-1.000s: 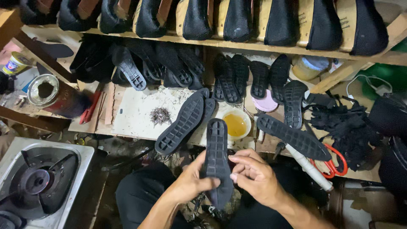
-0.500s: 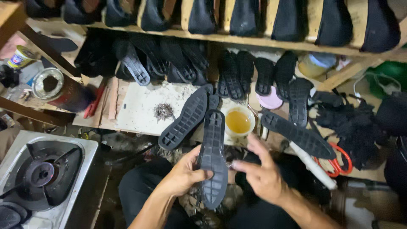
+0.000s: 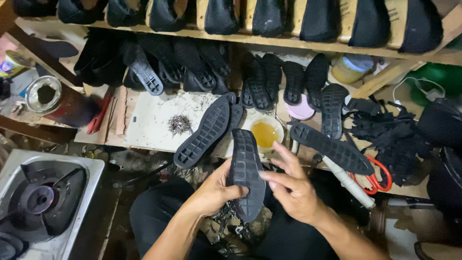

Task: The person sits on the floor of a shoe workshop and applies yellow glue from a small bowl onto rubber shoe soles, spreading it over the sole surface by hand, then places the coated soles on a rack. The person repeats this for several soles one at a time.

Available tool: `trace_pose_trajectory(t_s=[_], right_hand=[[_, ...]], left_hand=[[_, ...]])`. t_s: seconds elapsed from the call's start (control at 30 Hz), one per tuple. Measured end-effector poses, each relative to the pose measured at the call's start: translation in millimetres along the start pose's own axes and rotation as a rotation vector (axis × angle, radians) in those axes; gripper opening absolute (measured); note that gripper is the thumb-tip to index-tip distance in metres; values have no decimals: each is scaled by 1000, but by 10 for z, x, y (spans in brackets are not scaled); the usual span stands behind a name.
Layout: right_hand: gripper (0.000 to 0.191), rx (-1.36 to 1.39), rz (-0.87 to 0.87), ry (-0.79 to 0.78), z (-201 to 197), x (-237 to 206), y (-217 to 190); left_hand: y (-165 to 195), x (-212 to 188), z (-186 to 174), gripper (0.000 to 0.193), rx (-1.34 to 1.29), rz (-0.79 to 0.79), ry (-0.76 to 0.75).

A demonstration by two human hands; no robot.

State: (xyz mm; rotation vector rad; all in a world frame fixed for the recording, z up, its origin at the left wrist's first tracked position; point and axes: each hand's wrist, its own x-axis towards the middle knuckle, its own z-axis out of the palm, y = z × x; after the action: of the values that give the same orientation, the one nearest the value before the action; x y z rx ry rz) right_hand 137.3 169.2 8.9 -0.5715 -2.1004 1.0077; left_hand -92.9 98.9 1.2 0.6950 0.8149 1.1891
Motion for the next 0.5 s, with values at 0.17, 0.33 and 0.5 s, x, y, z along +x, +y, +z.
trace_pose_trajectory(t_s=[0.17, 0.33, 0.5], right_hand=[[38, -323, -171, -61, 77, -40, -119], [39, -304, -161, 51, 11, 53, -46], [47, -431, -176, 39, 97, 76, 47]], left_hand=[[77, 55, -38, 80, -23, 105, 49], [34, 62, -30, 89, 79, -65, 117], [7, 147, 89, 78, -95, 179, 104]])
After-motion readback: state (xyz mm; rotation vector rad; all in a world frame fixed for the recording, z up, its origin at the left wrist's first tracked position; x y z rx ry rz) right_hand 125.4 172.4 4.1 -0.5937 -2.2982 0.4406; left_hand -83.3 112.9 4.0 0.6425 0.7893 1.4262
